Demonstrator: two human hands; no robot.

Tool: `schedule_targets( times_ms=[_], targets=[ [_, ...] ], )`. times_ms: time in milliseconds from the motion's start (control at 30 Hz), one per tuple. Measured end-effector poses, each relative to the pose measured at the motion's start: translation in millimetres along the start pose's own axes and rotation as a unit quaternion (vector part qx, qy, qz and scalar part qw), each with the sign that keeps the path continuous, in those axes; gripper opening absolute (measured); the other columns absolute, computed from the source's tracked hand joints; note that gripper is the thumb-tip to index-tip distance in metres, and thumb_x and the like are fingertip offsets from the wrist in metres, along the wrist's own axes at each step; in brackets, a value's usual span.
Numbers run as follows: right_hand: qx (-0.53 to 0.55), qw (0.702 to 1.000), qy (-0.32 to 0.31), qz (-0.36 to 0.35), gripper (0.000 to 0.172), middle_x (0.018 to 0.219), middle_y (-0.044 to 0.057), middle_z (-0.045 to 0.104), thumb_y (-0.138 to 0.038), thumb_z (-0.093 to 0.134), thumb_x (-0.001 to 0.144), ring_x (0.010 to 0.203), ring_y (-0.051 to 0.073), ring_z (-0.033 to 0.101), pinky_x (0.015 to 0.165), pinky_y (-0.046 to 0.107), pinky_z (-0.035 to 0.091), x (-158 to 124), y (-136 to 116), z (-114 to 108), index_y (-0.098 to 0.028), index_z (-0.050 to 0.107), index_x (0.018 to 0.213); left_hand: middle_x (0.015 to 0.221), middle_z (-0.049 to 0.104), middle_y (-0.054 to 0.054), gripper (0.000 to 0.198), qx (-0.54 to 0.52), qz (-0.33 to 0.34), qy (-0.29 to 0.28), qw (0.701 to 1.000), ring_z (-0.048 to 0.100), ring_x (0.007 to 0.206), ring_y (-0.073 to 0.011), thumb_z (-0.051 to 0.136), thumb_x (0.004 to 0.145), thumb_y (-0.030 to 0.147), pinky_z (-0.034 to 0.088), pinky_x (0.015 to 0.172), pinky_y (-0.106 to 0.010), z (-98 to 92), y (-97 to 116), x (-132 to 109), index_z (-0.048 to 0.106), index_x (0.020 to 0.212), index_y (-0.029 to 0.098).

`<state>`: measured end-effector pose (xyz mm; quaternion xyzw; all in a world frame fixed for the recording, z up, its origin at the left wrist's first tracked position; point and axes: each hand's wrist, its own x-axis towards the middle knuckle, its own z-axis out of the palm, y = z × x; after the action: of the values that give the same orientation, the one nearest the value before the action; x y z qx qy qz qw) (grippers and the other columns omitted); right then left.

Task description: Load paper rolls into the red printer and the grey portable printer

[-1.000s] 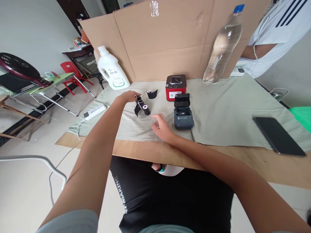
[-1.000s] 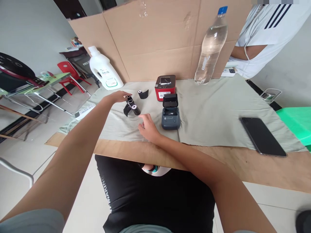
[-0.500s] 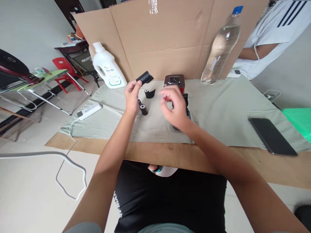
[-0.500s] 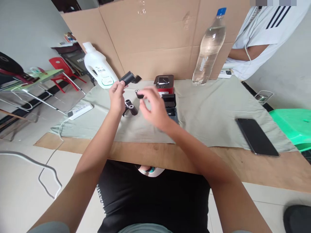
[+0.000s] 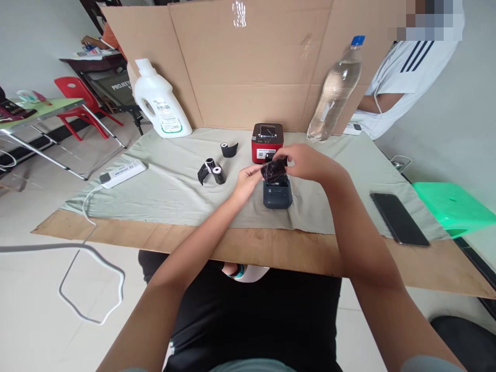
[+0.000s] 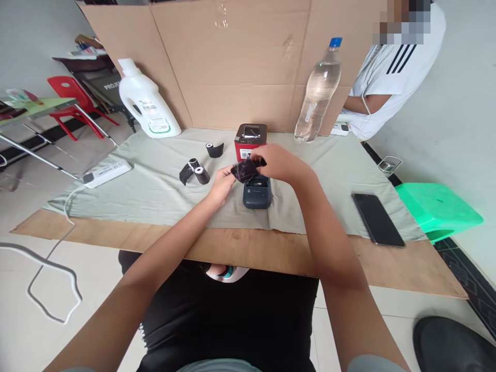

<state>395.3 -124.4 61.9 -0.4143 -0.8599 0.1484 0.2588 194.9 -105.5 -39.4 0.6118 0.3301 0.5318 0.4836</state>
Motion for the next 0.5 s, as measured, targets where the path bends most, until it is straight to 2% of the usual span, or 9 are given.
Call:
schedule_targets(
  times_ms=[100, 200, 267, 333, 400, 500],
  targets=[
    [-0.042, 0.997, -0.044, 0.053, 0.02, 0.073, 0.002, 0.067, -0.003, 0.066, 0.069, 0.065, 0.018, 0.055, 0.061, 0.03, 0.034, 1.8, 16.8, 13.0, -0.021, 0.069, 0.078, 0.093, 0.071, -0.005, 0.029, 0.129, 0.061, 0.004, 0.99, 0.061, 0.087, -0.0192, 0.073, 0.087, 0.046, 0.051, 0.085, -0.033, -8.9, -9.3, -4.4, 0.075, 0.1, 0.019],
    [-0.088, 0.988, -0.062, 0.107, 0.022, 0.072, 0.003, 0.067, -0.002, 0.064, 0.067, 0.064, 0.019, 0.056, 0.059, 0.029, 0.035, 3.0, 28.0, 23.7, -0.021, 0.066, 0.078, 0.107, 0.07, -0.009, 0.041, 0.217, 0.159, -0.033, 0.963, 0.06, 0.102, -0.0237, 0.052, 0.1, 0.053, 0.047, 0.099, -0.041, -19.2, -11.8, -11.2, 0.073, 0.113, 0.021],
    [-0.113, 0.98, -0.085, 0.138, 0.022, 0.081, 0.005, 0.07, -0.004, 0.065, 0.068, 0.071, 0.02, 0.059, 0.061, 0.029, 0.036, 3.1, 29.3, 26.7, -0.02, 0.067, 0.083, 0.111, 0.069, -0.01, 0.047, 0.239, 0.202, -0.08, 0.946, 0.06, 0.107, -0.0256, 0.047, 0.101, 0.059, 0.047, 0.101, -0.044, -21.6, -11.1, -15.8, 0.071, 0.115, 0.02],
    [-0.128, 0.973, -0.114, 0.153, 0.019, 0.09, 0.006, 0.072, -0.009, 0.066, 0.071, 0.079, 0.02, 0.061, 0.064, 0.029, 0.037, 2.7, 26.3, 27.3, -0.018, 0.067, 0.087, 0.111, 0.068, -0.01, 0.045, 0.262, 0.231, -0.092, 0.932, 0.059, 0.106, -0.0257, 0.057, 0.096, 0.06, 0.048, 0.1, -0.044, -18.8, -10.0, -19.9, 0.072, 0.114, 0.021],
    [-0.145, 0.968, -0.127, 0.158, 0.016, 0.096, 0.007, 0.072, -0.012, 0.066, 0.075, 0.083, 0.02, 0.061, 0.065, 0.028, 0.036, 2.1, 21.2, 28.1, -0.018, 0.068, 0.091, 0.107, 0.068, -0.008, 0.033, 0.282, 0.251, -0.085, 0.922, 0.059, 0.102, -0.0239, 0.064, 0.095, 0.051, 0.049, 0.097, -0.043, -12.7, -9.8, -23.4, 0.074, 0.108, 0.022],
    [-0.179, 0.961, -0.12, 0.174, 0.016, 0.095, 0.006, 0.072, -0.012, 0.064, 0.079, 0.082, 0.019, 0.06, 0.062, 0.028, 0.033, 2.1, 14.8, 34.1, -0.017, 0.067, 0.094, 0.099, 0.067, -0.007, 0.02, 0.296, 0.28, -0.091, 0.909, 0.058, 0.095, -0.0212, 0.061, 0.098, 0.037, 0.05, 0.09, -0.039, -4.9, -11.3, -27.4, 0.077, 0.099, 0.023]
  ],
)
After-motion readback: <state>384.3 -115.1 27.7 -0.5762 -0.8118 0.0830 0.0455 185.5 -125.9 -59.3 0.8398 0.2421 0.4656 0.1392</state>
